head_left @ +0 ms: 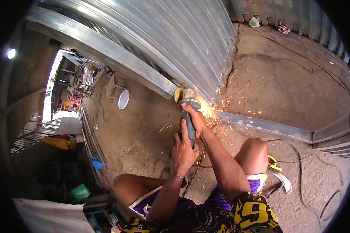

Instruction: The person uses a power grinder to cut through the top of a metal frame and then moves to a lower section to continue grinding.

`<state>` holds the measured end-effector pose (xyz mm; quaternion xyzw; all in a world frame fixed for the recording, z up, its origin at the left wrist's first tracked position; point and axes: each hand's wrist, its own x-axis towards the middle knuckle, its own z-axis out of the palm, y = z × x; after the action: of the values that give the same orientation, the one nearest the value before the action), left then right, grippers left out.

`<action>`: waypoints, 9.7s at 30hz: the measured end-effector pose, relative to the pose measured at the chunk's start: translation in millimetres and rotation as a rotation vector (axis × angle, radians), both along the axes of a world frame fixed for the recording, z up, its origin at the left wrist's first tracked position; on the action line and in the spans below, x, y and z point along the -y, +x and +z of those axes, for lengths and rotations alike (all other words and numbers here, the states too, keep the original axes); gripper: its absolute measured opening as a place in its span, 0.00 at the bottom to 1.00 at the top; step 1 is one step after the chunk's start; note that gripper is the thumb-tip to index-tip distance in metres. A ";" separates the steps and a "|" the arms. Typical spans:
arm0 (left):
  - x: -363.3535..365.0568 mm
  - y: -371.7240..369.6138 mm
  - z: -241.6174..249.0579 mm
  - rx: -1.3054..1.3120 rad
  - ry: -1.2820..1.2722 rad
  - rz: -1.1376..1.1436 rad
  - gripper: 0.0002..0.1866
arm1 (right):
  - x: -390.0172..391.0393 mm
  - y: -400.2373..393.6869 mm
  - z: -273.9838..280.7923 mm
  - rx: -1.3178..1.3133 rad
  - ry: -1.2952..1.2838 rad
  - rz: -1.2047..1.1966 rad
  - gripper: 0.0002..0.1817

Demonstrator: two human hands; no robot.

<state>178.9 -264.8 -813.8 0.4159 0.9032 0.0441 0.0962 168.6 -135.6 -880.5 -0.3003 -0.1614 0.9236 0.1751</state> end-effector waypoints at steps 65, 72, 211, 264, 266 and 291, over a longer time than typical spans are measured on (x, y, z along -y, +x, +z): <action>-26.1 24.0 19.3 0.002 -0.039 -0.006 0.53 | -21.1 9.0 1.9 -0.108 0.019 0.098 0.32; -24.7 24.8 7.8 0.041 -0.150 0.006 0.55 | -12.3 6.6 -29.4 -0.155 -0.133 0.093 0.36; -25.0 6.5 22.0 0.000 -0.207 -0.065 0.55 | -9.9 -2.2 -18.0 -0.201 -0.254 0.067 0.26; -18.8 11.6 32.5 -0.043 -0.115 -0.041 0.54 | -7.0 -5.6 -0.8 -0.147 -0.079 0.031 0.29; -18.6 7.7 31.2 -0.031 -0.138 -0.050 0.54 | -7.5 -4.9 1.0 -0.153 -0.074 0.008 0.29; -5.3 2.4 18.1 -0.007 -0.114 -0.068 0.53 | 3.4 -5.1 -4.9 -0.139 -0.156 -0.006 0.27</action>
<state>181.2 -259.5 -795.7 0.4404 0.8899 -0.0123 0.1179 163.5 -139.0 -885.4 -0.2485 -0.0758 0.9515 0.1647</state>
